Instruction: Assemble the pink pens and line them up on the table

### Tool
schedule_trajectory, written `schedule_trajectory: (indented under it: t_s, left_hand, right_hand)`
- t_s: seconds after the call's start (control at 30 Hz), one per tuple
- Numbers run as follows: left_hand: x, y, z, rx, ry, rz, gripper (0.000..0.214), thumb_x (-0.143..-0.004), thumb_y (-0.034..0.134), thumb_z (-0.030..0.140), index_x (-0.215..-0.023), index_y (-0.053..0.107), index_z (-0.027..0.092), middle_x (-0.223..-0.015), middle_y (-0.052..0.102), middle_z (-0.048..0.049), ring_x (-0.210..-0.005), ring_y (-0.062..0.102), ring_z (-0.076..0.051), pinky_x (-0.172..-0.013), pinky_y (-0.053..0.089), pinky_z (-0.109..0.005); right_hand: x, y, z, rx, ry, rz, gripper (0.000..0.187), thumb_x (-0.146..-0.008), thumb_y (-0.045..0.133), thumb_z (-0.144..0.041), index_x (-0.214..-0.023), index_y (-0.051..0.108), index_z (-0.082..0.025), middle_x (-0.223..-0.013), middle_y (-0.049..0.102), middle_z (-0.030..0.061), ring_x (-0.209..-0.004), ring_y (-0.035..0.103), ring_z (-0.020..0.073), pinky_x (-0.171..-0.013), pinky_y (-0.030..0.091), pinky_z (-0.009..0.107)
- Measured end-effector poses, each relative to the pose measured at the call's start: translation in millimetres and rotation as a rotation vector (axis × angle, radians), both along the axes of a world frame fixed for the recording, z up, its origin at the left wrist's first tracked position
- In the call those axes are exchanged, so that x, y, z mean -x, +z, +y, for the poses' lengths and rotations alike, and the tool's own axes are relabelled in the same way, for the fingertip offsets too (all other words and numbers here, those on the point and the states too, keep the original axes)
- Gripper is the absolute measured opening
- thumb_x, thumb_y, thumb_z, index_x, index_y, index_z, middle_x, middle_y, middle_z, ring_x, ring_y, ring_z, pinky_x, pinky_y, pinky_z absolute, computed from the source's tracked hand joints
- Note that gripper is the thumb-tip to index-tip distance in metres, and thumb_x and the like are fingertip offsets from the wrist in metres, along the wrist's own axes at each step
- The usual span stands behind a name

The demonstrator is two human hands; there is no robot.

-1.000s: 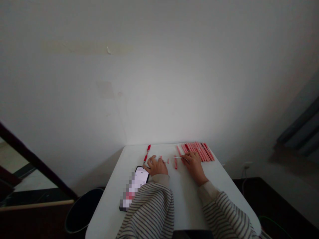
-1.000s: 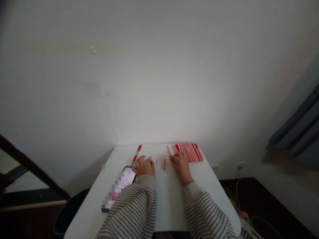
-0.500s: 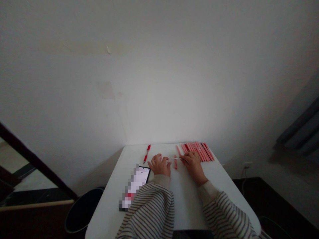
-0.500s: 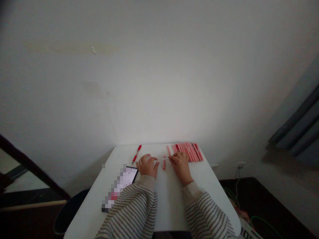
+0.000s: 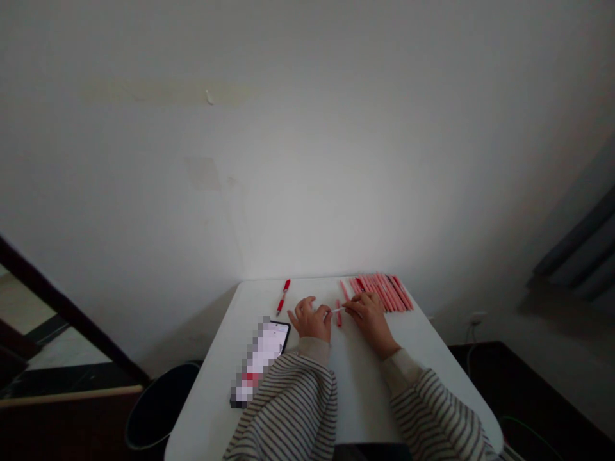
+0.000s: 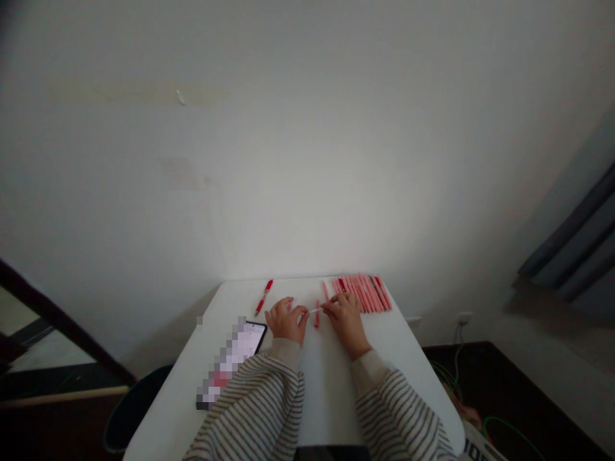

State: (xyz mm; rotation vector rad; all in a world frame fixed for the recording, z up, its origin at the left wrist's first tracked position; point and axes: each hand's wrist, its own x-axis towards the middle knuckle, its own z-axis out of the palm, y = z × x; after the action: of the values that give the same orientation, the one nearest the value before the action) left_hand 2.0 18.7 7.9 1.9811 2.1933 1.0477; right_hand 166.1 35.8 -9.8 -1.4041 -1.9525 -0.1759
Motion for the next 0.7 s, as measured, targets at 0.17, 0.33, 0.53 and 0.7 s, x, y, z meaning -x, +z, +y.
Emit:
schedule_trajectory:
  t_s: [0.17, 0.33, 0.53, 0.7]
  left_hand:
    - [1.6, -1.4, 1.4, -0.014, 0.013, -0.023, 0.006, -0.073, 0.066, 0.034, -0.076, 0.071, 0.034, -0.122, 0.057, -0.0001, -0.120, 0.043, -0.024, -0.109, 0.018, -0.054]
    - [6.2, -3.4, 4.6, -0.074, 0.088, 0.002, 0.010, -0.077, 0.061, 0.031, -0.078, 0.070, 0.029, -0.119, 0.058, -0.0021, -0.116, 0.044, -0.024, -0.105, 0.023, -0.051]
    - [10.1, -9.3, 8.0, -0.131, 0.213, 0.058, 0.017, -0.080, 0.051, 0.028, -0.080, 0.067, 0.022, -0.115, 0.060, -0.0051, -0.111, 0.047, -0.025, -0.104, 0.022, -0.054]
    - [6.8, -9.5, 6.0, -0.105, 0.239, 0.103, 0.019, -0.079, 0.050, 0.026, -0.084, 0.068, 0.021, -0.116, 0.060, -0.0064, -0.112, 0.046, -0.026, -0.105, 0.021, -0.057]
  right_hand:
    - [-1.4, -0.4, 1.1, -0.041, -0.006, 0.012, 0.021, -0.085, 0.059, -0.029, -0.103, 0.069, -0.033, -0.103, 0.060, 0.0064, -0.101, 0.048, 0.0236, -0.083, 0.040, 0.039]
    - [-5.9, -4.6, 5.4, -0.110, -0.054, 0.060, 0.031, -0.086, 0.056, -0.027, -0.116, 0.063, -0.030, -0.112, 0.055, 0.0083, -0.107, 0.045, 0.0244, -0.090, 0.040, 0.041]
    - [-7.3, -8.0, 7.5, -0.103, -0.061, 0.061, 0.030, -0.086, 0.056, -0.027, -0.115, 0.063, -0.028, -0.112, 0.054, 0.0086, -0.105, 0.044, 0.0246, -0.091, 0.040, 0.042]
    - [-5.7, -4.9, 4.0, -0.074, -0.071, 0.049, 0.030, -0.085, 0.057, -0.025, -0.114, 0.064, -0.029, -0.111, 0.054, 0.0084, -0.105, 0.044, 0.0251, -0.090, 0.040, 0.043]
